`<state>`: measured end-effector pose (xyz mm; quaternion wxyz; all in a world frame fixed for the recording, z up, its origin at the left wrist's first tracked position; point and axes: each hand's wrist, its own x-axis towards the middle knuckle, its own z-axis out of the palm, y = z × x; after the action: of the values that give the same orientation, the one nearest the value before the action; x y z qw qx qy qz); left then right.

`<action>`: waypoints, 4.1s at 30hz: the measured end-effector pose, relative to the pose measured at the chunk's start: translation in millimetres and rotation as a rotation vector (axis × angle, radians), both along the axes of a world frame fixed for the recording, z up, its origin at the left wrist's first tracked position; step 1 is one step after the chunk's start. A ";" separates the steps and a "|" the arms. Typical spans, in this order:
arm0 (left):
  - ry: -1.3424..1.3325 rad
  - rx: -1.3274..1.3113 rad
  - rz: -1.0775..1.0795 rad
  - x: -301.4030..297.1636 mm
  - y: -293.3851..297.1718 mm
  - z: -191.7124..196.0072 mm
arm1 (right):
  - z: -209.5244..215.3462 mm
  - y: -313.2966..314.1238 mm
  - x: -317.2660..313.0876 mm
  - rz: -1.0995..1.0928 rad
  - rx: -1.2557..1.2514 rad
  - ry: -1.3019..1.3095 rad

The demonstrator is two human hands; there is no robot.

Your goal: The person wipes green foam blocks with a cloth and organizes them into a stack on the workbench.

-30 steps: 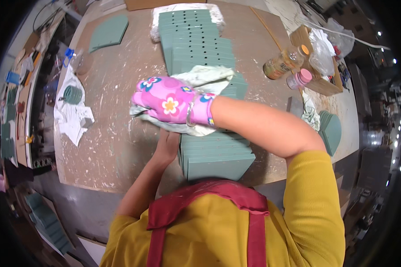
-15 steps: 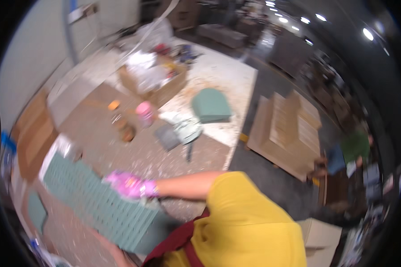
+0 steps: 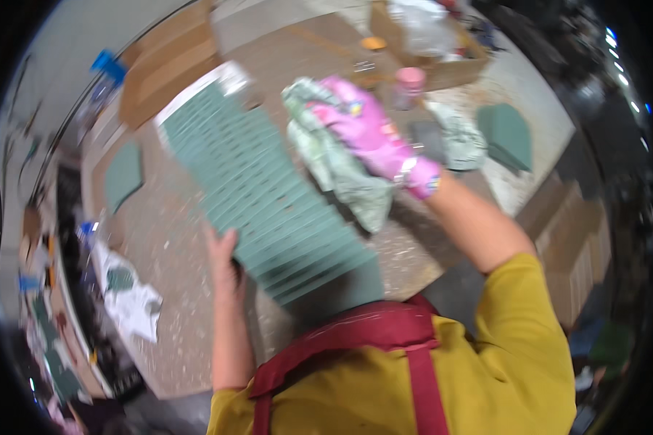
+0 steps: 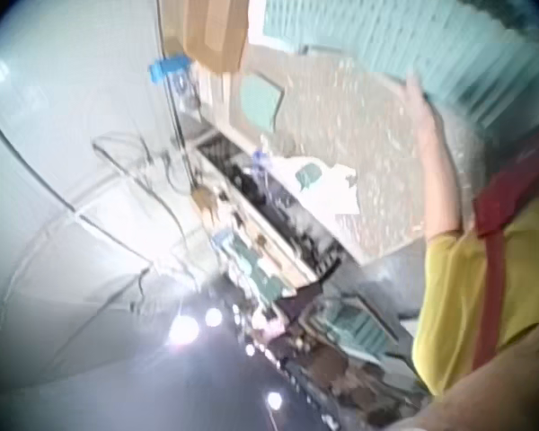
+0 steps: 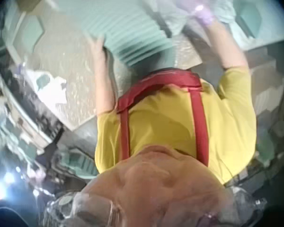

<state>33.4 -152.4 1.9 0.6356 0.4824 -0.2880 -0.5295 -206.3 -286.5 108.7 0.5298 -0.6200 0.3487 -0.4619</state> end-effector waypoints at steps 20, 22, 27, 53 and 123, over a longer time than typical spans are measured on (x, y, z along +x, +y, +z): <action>-0.012 -0.049 0.028 -10.1 19.5 12.1 | -13.0 -11.0 102.8 0.651 -0.782 0.789; -0.041 -0.067 -0.011 -13.8 13.5 15.7 | -12.1 -8.3 104.5 0.651 -0.764 0.802; -0.174 -0.063 0.026 -11.5 10.4 5.8 | -28.5 20.3 170.3 0.637 -0.885 0.810; -0.051 0.085 0.171 34.0 -48.7 11.5 | -114.7 -45.6 6.8 0.044 0.140 0.156; -0.236 -0.043 0.283 13.7 -81.9 -9.4 | 6.2 -72.8 73.8 0.679 -0.973 1.101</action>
<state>47.1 -234.3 -7.4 0.6758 0.5632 -0.3012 -0.3679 -132.5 -359.3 114.9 0.0642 -0.9916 0.1121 -0.0042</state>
